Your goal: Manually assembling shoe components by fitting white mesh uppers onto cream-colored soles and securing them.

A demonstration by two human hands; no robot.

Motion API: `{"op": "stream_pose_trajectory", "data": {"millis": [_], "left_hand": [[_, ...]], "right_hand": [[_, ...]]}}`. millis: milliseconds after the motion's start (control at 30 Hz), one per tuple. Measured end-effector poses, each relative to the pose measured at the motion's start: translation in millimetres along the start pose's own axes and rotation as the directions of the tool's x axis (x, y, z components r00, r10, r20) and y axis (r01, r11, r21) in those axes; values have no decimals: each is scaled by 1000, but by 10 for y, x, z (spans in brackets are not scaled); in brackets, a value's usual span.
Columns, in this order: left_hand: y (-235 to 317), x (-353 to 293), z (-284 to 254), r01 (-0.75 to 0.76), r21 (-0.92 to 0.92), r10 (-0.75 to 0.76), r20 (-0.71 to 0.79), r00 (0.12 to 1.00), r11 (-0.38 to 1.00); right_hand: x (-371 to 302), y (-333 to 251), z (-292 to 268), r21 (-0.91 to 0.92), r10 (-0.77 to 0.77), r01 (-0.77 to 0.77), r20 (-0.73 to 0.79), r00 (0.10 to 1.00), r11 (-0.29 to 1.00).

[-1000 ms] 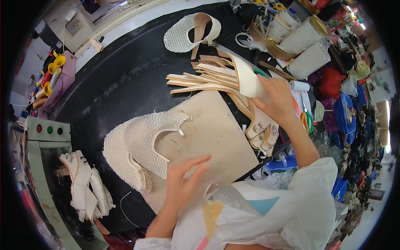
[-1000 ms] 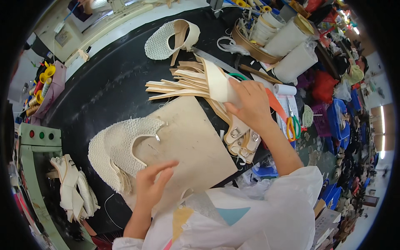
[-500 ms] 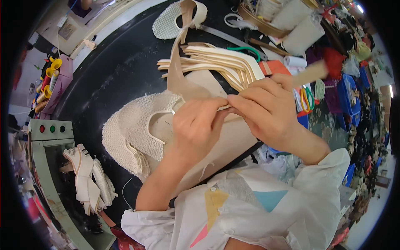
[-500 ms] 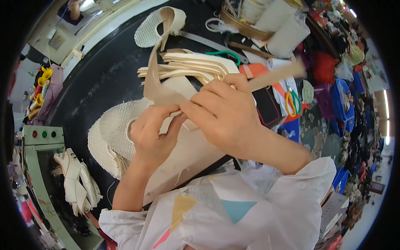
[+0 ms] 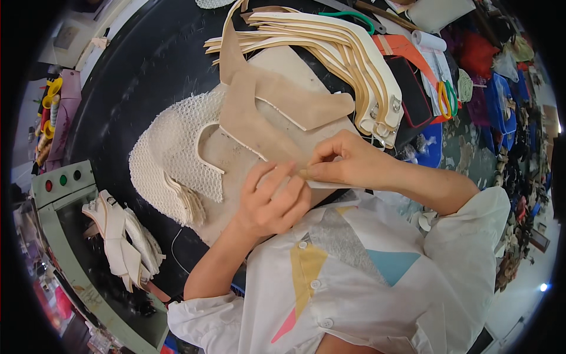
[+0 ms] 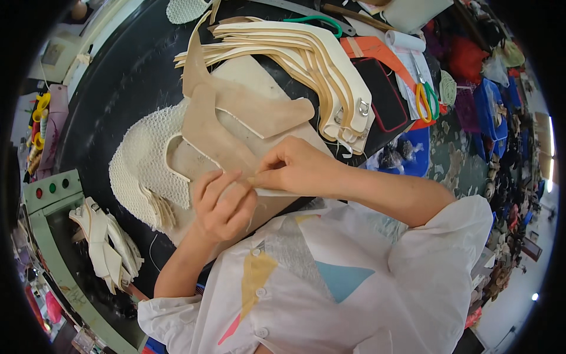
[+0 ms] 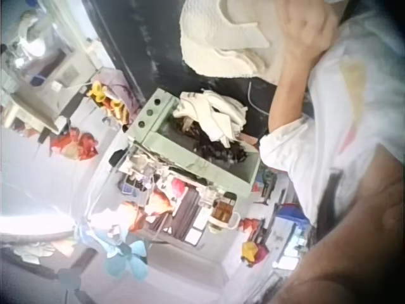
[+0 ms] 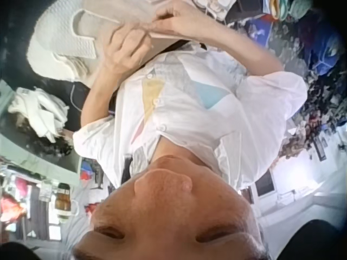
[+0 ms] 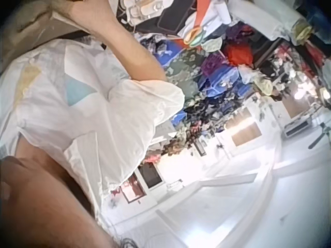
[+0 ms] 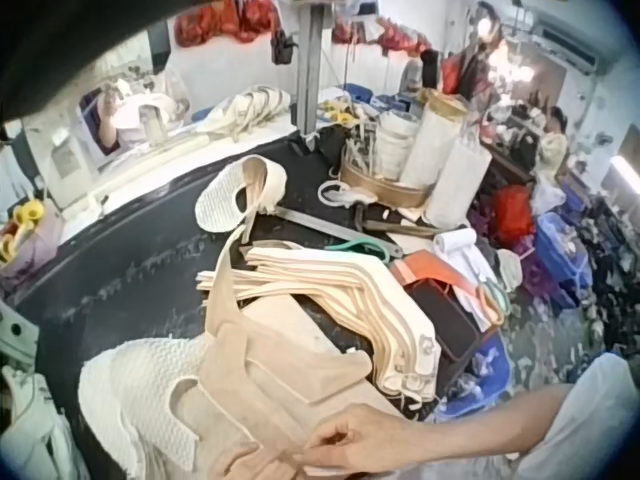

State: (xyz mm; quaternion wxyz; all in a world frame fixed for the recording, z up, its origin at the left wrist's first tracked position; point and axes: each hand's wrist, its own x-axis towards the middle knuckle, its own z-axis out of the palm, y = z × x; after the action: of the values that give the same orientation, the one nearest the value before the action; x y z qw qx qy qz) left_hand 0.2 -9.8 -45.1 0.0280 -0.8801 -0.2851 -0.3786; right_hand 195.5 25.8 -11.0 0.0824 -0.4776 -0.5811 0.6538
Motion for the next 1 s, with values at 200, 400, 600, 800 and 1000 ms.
{"op": "stream_pose_trajectory", "data": {"millis": [200, 400, 600, 800, 1000], "left_hand": [[24, -49, -111, -52, 63, 50, 31, 998, 997], [1, 38, -118, -59, 115, 56, 34, 998, 992], [15, -44, -147, -272, 41, 274, -108, 955, 962], [-84, 57, -205, -453, -131, 441, -109, 891, 882], [-57, 206, -329, -168, -294, 164, -38, 986, 941]], "right_hand": [[65, 38, 101, 129, 54, -49, -40, 998, 990], [84, 40, 149, 23, -39, 40, -38, 999, 999], [26, 6, 147, 192, 42, -70, 146, 988, 979], [-8, 103, 171, -138, -465, 487, 163, 870, 863], [60, 66, 103, 235, -451, 405, 197, 870, 884]]}}
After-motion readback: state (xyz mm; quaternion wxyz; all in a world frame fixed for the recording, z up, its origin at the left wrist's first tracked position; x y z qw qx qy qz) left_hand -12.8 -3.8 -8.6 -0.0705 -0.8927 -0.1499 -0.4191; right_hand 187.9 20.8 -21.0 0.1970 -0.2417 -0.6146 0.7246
